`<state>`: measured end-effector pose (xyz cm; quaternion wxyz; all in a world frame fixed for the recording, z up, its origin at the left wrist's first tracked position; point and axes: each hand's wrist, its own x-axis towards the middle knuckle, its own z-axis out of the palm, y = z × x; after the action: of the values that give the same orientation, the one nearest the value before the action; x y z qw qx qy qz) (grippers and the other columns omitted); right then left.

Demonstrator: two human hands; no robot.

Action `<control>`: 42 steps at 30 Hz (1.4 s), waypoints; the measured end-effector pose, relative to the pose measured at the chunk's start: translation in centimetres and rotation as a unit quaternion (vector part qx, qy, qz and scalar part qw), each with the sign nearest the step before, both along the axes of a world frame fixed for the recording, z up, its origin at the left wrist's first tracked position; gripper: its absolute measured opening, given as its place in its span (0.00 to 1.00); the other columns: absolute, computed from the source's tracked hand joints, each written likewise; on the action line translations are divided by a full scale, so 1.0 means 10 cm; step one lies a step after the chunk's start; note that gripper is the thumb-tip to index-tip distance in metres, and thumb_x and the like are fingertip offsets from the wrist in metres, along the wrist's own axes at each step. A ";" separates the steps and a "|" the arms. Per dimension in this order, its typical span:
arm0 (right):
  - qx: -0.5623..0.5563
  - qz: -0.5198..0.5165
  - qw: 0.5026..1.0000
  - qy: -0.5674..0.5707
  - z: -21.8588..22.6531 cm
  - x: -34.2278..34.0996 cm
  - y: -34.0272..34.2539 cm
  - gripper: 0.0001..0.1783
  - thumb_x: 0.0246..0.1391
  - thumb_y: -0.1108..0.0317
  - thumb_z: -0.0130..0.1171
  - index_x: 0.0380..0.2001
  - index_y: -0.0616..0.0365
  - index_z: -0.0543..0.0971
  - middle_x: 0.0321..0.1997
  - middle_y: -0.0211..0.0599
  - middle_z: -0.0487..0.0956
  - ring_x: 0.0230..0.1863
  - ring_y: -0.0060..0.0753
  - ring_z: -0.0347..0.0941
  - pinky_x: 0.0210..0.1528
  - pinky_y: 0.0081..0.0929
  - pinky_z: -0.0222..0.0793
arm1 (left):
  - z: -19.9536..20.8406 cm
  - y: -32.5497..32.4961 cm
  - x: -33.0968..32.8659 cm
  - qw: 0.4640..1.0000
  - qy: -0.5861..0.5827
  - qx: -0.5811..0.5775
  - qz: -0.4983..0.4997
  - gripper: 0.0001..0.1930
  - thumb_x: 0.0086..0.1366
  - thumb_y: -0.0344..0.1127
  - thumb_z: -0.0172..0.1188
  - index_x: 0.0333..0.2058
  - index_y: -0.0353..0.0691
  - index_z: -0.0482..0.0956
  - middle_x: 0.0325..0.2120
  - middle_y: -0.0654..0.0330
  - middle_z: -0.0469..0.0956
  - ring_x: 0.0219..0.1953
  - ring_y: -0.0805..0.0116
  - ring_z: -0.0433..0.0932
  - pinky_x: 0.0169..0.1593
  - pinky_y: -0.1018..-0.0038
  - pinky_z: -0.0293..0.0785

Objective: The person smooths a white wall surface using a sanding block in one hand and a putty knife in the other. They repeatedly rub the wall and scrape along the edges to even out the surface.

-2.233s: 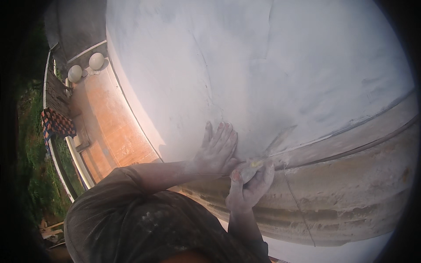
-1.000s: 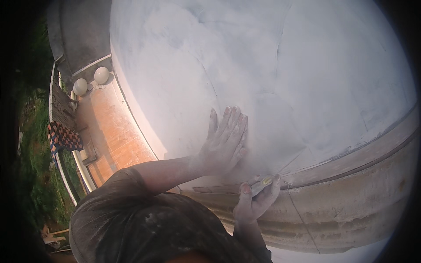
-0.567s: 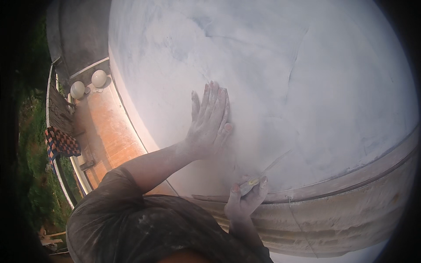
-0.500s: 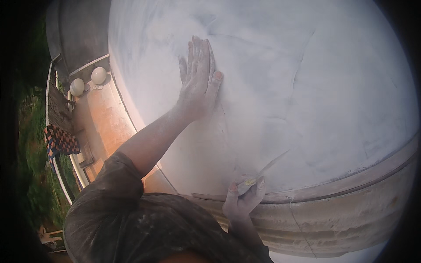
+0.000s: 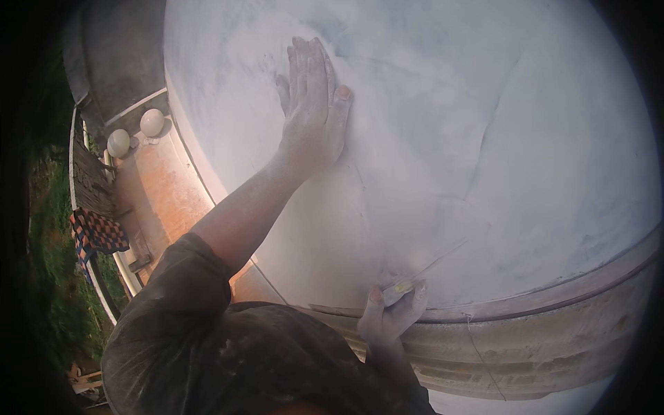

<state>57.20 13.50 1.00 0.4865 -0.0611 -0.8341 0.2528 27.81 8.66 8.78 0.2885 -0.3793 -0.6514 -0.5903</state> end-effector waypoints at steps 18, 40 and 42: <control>0.009 -0.039 0.993 -0.114 -0.06 0.02 0.12 0.43 0.64 0.63 0.57 0.71 0.68 0.46 0.53 0.47 0.64 0.49 0.37 0.65 0.50 0.36 0.68 | -0.10 -0.17 -0.26 0.995 0.025 -0.080 0.047 0.38 0.77 0.48 0.38 0.70 0.22 0.38 0.72 0.32 0.37 0.76 0.39 0.32 0.71 0.35 0.23; 0.046 0.078 0.996 -0.003 -0.13 0.02 0.21 0.45 0.62 0.77 0.55 0.75 0.57 0.43 0.58 0.49 0.64 0.52 0.35 0.64 0.55 0.35 0.67 | 0.06 -0.14 -0.34 0.998 -0.028 -0.041 0.030 0.37 0.77 0.47 0.34 0.69 0.18 0.39 0.71 0.28 0.36 0.75 0.33 0.31 0.70 0.33 0.27; 0.112 -0.032 0.990 -0.074 -0.17 0.03 0.23 0.45 0.61 0.77 0.56 0.74 0.59 0.43 0.60 0.52 0.64 0.53 0.36 0.65 0.54 0.36 0.69 | 0.15 -0.06 -0.32 0.998 -0.040 0.008 0.044 0.37 0.77 0.47 0.35 0.69 0.18 0.38 0.71 0.28 0.35 0.75 0.33 0.31 0.70 0.34 0.27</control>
<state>57.49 15.75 -0.72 0.4354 -0.0513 -0.8883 0.1370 24.58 8.03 10.25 0.2907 -0.3237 -0.6740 -0.5970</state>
